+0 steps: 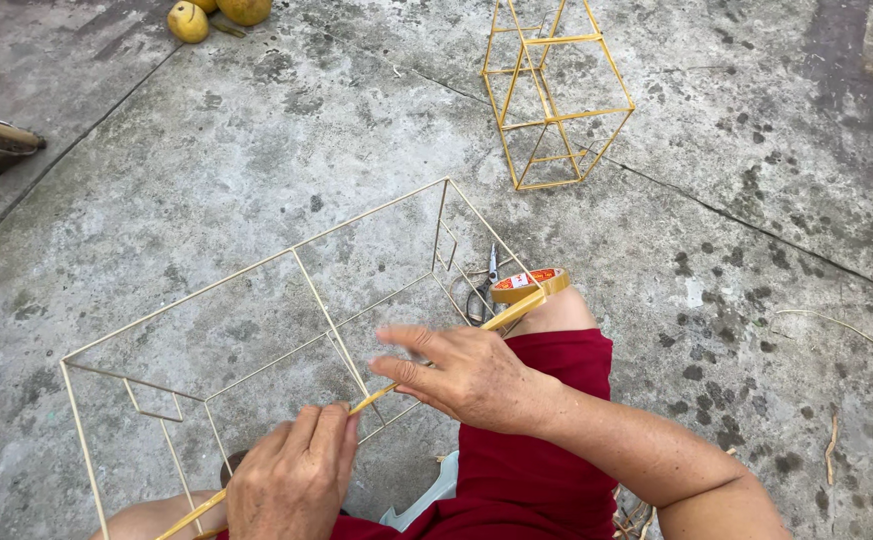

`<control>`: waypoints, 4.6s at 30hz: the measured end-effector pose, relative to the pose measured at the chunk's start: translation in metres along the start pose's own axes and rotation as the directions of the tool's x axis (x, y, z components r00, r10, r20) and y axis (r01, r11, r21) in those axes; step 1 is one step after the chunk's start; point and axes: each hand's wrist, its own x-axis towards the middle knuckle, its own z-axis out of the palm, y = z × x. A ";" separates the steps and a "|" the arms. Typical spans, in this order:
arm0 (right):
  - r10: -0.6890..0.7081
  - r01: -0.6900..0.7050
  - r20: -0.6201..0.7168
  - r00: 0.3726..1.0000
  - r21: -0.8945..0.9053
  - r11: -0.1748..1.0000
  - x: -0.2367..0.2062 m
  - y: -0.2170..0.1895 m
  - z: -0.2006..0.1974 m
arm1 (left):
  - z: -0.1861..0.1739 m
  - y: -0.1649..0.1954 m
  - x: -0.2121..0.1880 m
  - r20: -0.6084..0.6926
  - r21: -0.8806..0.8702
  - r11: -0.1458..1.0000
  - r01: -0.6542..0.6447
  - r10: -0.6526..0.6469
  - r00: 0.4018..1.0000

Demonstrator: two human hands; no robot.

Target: The person wraps yellow tape around the edges of a rectangular wire frame, smoothing it along each side and cutting the tape with scissors. They repeat this process on multiple edges of the same frame.

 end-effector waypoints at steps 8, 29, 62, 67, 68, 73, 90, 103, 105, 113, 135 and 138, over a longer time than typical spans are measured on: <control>-0.058 0.061 0.029 0.998 -0.123 0.990 -0.011 0.017 0.008 | 0.008 0.003 -0.001 0.020 -0.021 0.997 0.076 -0.076 0.997; 0.391 -0.392 -0.288 0.874 0.058 0.918 -0.057 0.053 -0.042 | 0.026 0.069 0.070 -0.129 -0.220 0.941 -0.258 0.235 0.963; 0.243 -0.109 -0.309 0.919 0.394 0.913 -0.045 0.037 -0.050 | -0.048 0.041 0.073 -0.162 -0.900 0.426 -0.096 -0.120 0.979; 0.067 -0.039 -0.167 0.984 0.166 0.985 -0.012 -0.027 -0.067 | 0.004 0.004 0.005 -0.323 -0.946 0.086 -0.314 -0.348 0.880; 0.043 -0.021 -0.138 0.989 0.161 0.987 -0.006 -0.038 -0.066 | 0.015 -0.004 -0.007 -0.343 -0.932 0.028 -0.362 -0.393 0.853; 0.063 -0.058 -0.012 0.998 0.234 0.971 0.018 -0.070 -0.036 | 0.020 -0.058 -0.075 -0.177 -0.945 0.317 -0.074 -0.310 0.934; 0.138 -0.239 0.220 0.966 0.552 0.799 0.020 -0.027 -0.044 | -0.008 -0.046 -0.041 0.389 -0.892 -0.330 0.310 -0.205 0.898; 0.114 -0.183 0.304 0.946 0.209 0.961 -0.054 0.063 -0.134 | -0.018 -0.058 -0.054 0.441 -0.858 -0.364 0.362 -0.162 0.883; 0.105 -0.136 0.316 0.943 0.076 0.988 -0.080 0.102 -0.153 | -0.016 -0.065 -0.051 0.452 -0.849 -0.383 0.363 -0.174 0.875; 0.460 -0.466 -0.146 0.876 -0.012 0.885 -0.157 0.081 -0.127 | -0.020 -0.059 -0.037 0.425 -0.883 -0.324 0.340 -0.243 0.872; 0.410 -0.404 -0.183 0.893 0.072 0.912 -0.088 0.025 -0.088 | -0.034 -0.041 -0.035 0.176 -0.983 -0.044 0.181 -0.535 0.827; 0.284 -0.259 -0.193 0.939 0.142 0.955 -0.058 -0.001 -0.071 | -0.047 -0.035 -0.035 0.080 -0.953 0.204 0.225 -0.546 0.834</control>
